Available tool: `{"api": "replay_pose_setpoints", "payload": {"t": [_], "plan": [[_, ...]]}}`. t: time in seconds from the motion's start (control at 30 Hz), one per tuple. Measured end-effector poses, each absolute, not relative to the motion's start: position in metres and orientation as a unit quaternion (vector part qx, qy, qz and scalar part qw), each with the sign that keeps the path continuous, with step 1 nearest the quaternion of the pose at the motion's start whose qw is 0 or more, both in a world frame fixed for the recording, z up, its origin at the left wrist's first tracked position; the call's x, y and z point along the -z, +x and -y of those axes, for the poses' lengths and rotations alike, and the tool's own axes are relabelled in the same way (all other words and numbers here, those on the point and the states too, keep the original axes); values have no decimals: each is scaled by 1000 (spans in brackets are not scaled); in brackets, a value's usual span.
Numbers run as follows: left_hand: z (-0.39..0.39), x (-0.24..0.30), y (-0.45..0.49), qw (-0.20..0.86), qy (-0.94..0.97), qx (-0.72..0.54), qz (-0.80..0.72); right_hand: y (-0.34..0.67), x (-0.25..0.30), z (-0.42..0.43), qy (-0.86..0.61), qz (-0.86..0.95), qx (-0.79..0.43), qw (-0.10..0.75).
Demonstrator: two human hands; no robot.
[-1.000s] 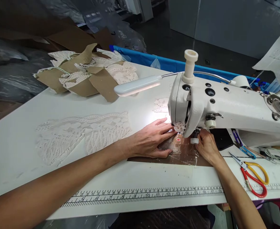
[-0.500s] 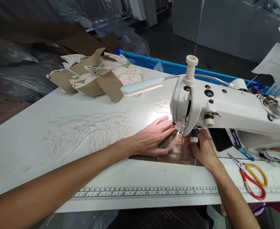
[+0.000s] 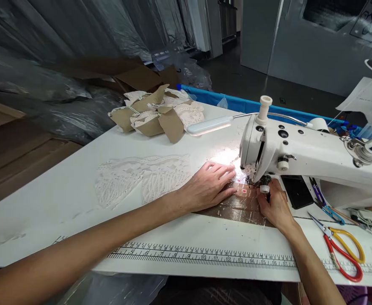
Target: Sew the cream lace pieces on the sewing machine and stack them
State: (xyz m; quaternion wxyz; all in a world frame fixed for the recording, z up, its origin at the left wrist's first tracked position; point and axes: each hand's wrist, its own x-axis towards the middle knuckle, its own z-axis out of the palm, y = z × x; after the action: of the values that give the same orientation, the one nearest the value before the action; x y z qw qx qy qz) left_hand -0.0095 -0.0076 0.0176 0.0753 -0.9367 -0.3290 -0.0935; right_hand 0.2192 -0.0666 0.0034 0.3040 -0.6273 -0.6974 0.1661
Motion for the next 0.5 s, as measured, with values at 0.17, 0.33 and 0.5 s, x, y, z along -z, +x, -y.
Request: {"api": "replay_pose_setpoints", "payload": {"t": [0.17, 0.33, 0.5], "plan": [[-27, -17, -3, 25, -966, 83, 244, 222, -6, 62, -627, 678, -209, 321], [-65, -19, -12, 10, -954, 90, 286, 235, -6, 60, -631, 616, -302, 363], [-72, -25, -32, -60, -944, 110, 306, 243, -12, 36, -636, 613, -271, 381]]}}
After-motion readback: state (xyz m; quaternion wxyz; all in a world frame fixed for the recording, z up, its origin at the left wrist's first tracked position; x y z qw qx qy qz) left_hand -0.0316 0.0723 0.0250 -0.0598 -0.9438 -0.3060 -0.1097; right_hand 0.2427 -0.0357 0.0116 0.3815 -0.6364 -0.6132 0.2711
